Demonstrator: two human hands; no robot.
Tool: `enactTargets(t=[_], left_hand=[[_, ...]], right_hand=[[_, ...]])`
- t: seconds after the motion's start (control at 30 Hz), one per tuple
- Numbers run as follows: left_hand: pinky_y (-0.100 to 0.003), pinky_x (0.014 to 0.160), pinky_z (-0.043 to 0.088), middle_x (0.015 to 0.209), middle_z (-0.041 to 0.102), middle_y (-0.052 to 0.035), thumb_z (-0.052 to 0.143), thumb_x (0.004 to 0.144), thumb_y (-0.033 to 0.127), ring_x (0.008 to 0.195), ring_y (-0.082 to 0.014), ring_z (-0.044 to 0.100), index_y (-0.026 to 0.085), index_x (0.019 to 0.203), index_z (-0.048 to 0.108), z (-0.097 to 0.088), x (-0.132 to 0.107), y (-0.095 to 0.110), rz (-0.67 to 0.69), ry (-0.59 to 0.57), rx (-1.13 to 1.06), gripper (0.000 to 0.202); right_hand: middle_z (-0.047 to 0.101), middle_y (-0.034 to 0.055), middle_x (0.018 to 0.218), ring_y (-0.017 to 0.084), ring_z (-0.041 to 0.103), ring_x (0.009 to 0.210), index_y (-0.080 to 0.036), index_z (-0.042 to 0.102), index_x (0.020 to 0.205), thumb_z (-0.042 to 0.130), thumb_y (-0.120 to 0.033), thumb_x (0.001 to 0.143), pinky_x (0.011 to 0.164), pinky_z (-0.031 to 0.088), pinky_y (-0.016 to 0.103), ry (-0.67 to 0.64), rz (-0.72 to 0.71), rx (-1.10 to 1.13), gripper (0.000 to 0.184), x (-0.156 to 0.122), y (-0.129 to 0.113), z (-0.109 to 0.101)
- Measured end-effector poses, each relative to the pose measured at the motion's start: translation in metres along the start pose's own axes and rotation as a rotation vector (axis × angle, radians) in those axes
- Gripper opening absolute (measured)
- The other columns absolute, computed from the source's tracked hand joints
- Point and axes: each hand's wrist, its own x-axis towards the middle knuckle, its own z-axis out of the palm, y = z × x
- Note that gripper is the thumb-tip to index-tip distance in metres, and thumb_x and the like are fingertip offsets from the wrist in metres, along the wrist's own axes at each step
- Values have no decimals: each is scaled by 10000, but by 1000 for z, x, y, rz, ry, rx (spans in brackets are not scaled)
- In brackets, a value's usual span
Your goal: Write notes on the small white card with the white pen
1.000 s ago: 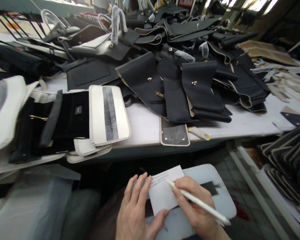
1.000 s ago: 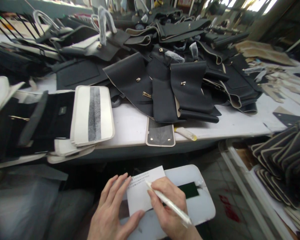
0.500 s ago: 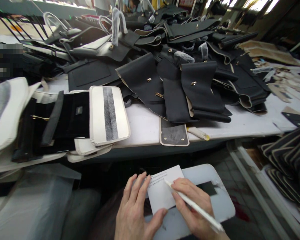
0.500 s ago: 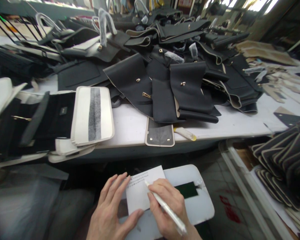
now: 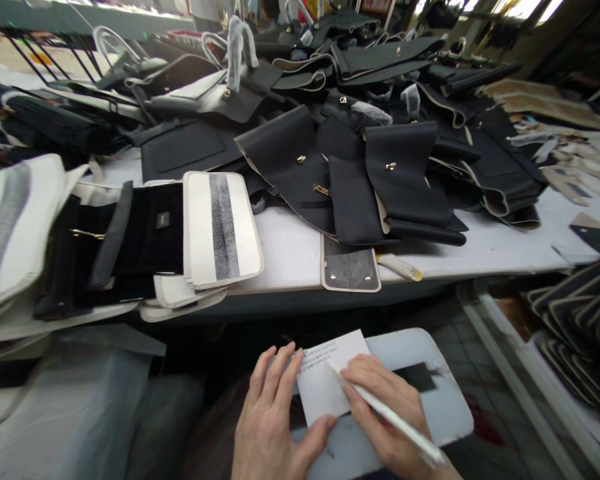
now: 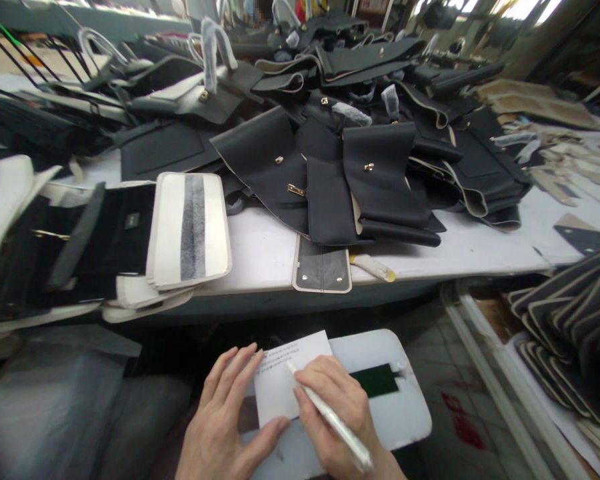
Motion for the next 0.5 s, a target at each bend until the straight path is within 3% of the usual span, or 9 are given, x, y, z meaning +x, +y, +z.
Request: enactTargets(t=[0.5], left_hand=[[-422,982,530,1478,447,-66,667,793,431,1371,-301,355,154,1421,419,0,1,0,0,10,9,730]], right_hand=[[686,54,962,193,643,932,-177,621,1126,571,-24,894,948,496,391,-64,-33,9,283,1,-1,0]])
